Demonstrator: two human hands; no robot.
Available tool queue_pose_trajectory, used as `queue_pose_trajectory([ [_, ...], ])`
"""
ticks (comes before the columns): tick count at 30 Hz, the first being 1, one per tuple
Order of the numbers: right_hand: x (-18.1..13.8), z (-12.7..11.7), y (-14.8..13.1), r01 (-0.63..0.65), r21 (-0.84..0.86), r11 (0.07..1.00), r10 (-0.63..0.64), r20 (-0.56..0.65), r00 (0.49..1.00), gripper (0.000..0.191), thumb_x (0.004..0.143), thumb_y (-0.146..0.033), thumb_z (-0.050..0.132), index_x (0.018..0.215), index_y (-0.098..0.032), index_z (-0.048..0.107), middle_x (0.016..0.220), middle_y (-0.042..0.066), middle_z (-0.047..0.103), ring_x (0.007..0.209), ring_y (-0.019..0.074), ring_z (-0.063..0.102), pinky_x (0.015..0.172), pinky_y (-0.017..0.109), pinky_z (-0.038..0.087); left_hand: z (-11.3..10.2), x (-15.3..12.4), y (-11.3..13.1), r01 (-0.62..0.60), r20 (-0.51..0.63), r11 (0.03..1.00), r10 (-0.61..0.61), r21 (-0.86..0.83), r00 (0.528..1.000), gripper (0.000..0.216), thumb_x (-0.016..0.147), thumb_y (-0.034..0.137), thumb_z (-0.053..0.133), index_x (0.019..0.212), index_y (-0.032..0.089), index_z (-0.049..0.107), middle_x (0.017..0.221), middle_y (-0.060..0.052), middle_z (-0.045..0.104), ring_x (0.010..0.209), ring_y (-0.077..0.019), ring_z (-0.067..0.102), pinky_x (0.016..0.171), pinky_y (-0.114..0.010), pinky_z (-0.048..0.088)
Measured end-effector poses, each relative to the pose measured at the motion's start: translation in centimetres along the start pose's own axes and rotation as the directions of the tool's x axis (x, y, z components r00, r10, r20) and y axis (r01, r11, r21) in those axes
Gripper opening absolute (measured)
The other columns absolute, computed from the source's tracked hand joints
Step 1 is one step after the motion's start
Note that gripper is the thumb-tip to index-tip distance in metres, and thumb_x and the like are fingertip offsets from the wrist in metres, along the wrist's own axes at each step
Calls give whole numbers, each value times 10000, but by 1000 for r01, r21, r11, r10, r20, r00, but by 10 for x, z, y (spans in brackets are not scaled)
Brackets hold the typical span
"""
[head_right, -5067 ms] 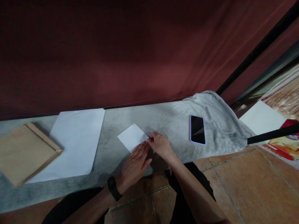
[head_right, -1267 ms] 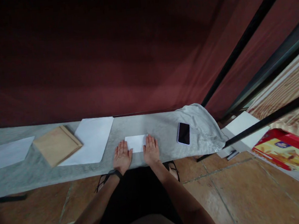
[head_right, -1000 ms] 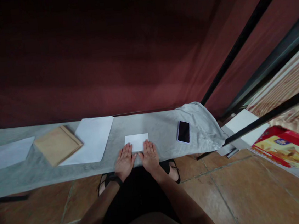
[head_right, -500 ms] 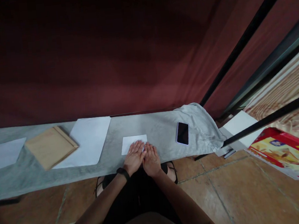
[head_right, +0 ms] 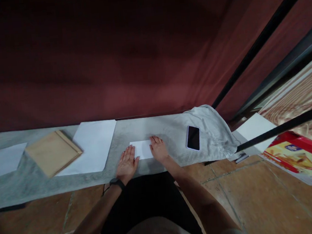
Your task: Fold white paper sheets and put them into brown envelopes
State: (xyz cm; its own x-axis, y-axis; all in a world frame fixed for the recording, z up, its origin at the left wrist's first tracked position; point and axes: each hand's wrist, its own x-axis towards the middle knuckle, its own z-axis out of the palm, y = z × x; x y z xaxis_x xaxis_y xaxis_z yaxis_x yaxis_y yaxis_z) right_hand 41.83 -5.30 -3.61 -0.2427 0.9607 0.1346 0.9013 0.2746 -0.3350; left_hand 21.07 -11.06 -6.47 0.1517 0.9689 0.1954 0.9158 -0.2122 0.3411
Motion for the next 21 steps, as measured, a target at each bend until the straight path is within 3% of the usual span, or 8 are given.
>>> queue_pose_trajectory([
  [4,27,-1,-2,-14,-38,999,19,123,992,468,910,-174,605,1376,-193,570,1388,128,596,1256,260,542,1100,427,390,0,-1,3,27,-52,999,-28,-30,998,685,989,425,372,1583,111,239,1629,-158,308,1502,-281,305,1230,-466,267],
  [9,44,-16,-2,-24,-1,1000,24,147,989,235,855,-111,622,1011,-237,745,1111,58,715,1036,214,654,933,328,495,-1,-4,-3,81,-120,984,-100,-156,988,705,999,417,373,1602,129,146,1656,-153,240,1501,-271,308,1211,-433,322],
  [11,49,-31,-4,-32,23,999,29,138,990,231,875,-95,572,963,-223,743,1018,38,724,929,175,676,866,273,510,-3,-5,-6,118,-138,962,-155,-245,978,679,1005,419,368,1597,148,172,1658,-135,244,1507,-257,295,1214,-423,325],
  [14,42,-59,-14,-35,60,998,33,35,999,280,930,-118,474,1062,-208,705,1049,45,700,913,165,674,836,261,519,-12,-4,-3,179,-154,881,-270,-439,951,569,1011,430,362,1528,193,360,1622,-105,339,1495,-237,323,1227,-427,306],
  [16,24,-73,-27,15,98,995,-2,-132,991,282,964,-169,446,1120,-217,677,1089,50,674,924,176,667,830,275,523,-20,0,7,232,-113,739,-384,-632,917,512,1002,448,397,1448,207,470,1559,-109,442,1452,-240,399,1201,-444,349],
  [18,1,-78,-46,52,48,997,-41,-205,978,280,1000,-208,423,1152,-227,657,1100,60,662,928,188,660,818,283,518,-28,8,23,286,22,488,-477,-824,878,518,978,475,459,1423,211,487,1485,-121,530,1371,-247,504,1098,-439,472],
  [21,-35,-67,-76,146,-36,989,-149,-123,981,259,1015,-212,426,1116,-227,663,1042,68,673,932,216,647,839,322,515,-35,20,47,354,286,99,-411,-930,866,516,935,495,506,1366,212,523,1295,-111,670,1127,-230,674,827,-360,600],
])
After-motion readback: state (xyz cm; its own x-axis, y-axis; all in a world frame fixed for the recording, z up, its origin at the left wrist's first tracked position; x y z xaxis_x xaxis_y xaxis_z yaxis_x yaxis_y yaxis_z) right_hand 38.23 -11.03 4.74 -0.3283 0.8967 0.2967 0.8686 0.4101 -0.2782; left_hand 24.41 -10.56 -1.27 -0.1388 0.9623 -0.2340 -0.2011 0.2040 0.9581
